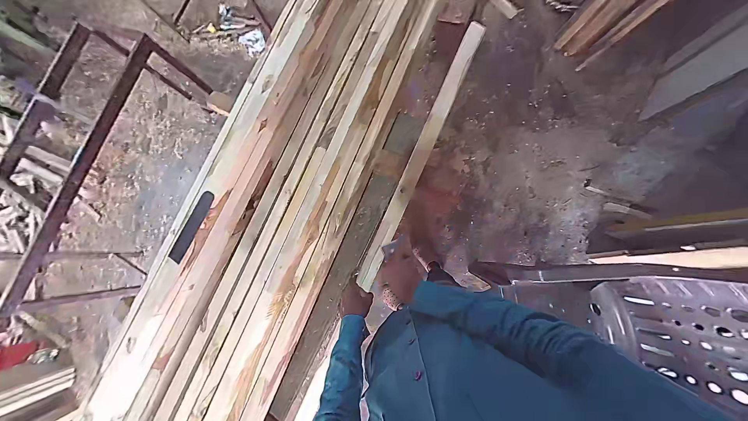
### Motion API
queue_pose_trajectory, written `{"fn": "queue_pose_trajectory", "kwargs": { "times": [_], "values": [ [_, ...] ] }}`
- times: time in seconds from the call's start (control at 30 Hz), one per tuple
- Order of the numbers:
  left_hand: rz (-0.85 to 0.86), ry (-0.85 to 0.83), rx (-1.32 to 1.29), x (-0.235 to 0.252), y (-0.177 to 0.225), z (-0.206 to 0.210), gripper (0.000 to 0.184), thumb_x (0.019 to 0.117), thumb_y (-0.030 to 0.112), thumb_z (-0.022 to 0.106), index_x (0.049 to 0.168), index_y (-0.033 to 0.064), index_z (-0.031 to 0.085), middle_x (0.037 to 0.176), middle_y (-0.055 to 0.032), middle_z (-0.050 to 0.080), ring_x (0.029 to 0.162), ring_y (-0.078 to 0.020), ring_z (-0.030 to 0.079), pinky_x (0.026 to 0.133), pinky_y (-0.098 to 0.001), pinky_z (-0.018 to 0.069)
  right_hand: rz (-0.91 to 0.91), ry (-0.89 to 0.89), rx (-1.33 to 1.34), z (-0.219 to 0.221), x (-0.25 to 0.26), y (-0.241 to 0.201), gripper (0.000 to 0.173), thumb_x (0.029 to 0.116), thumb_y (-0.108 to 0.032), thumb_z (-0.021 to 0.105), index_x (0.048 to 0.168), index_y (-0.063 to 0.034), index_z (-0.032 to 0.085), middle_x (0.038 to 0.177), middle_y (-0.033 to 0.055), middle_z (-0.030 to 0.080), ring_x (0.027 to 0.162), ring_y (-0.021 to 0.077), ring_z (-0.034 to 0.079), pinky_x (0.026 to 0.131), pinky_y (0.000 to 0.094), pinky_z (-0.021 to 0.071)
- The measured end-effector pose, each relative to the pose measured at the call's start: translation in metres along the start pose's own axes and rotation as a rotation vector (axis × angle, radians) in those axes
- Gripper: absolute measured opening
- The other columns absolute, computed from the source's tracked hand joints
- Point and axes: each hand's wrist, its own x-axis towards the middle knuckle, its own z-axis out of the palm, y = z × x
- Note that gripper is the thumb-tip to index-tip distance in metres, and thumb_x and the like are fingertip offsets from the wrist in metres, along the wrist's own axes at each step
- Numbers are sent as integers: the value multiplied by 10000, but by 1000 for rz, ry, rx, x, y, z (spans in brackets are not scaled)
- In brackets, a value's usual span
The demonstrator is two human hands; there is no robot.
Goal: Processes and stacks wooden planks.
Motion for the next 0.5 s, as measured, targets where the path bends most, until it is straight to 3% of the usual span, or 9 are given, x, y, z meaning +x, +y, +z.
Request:
{"fn": "queue_pose_trajectory", "kwargs": {
  "times": [0.07,0.13,0.23,0.3,0.33,0.4,0.47,0.5],
  "values": [
    [-7,142,78,3,0,15,786,817,356,776,1507,113,485,1393,-171,626,1280,-359,609,1045,-613,486,1,0,-55,10,-7,-6,332,982,22,519,1292,136,552,1359,407,472,1110,543,602,870,595,549],
    [1,235,159,2,0,24,813,866,336,769,1557,109,406,1501,-183,534,1378,-382,523,1113,-629,408,-39,-62,47,3,-14,-1,349,975,-38,566,1293,108,564,1354,387,487,1197,545,555,908,634,530],
    [104,96,99,11,-8,9,865,817,174,775,1569,72,360,1453,-211,570,1312,-394,579,1070,-627,463,-123,-75,342,-18,-24,34,361,1041,-236,554,1250,48,633,1260,287,624,1217,439,593,1021,609,463],
    [223,-89,-33,12,-24,-9,923,817,135,792,1604,72,313,1443,-249,565,1313,-416,574,1089,-614,459,-134,-50,563,-27,-41,61,384,1090,-261,477,1265,41,637,1141,255,663,1041,372,658,943,548,505],
    [243,-120,-46,12,-27,-18,917,826,152,793,1610,87,322,1480,-256,529,1359,-431,522,1133,-606,413,-118,-27,673,-30,-47,73,384,1107,-258,438,1261,39,627,1035,214,657,866,299,650,819,476,531],
    [267,-107,-90,15,-27,-28,809,831,232,849,1531,73,475,1410,-252,592,1319,-412,565,1132,-588,425,10,5,922,-32,-50,101,416,1126,-313,387,1301,-8,607,938,128,674,666,165,632,622,337,544],
    [275,-168,-240,16,-35,-34,600,861,215,844,1362,-13,605,1244,-239,677,1166,-337,659,1044,-524,511,127,-10,1142,-34,-51,130,438,1132,-344,368,1422,-68,545,1015,127,703,703,165,684,619,330,580],
    [252,-238,-323,17,-42,-35,585,911,205,798,1398,-19,565,1296,-236,646,1201,-316,631,1056,-498,498,175,4,1208,-35,-48,144,430,1132,-345,370,1419,-80,551,1008,119,708,696,160,674,606,319,563]
  ]
}}
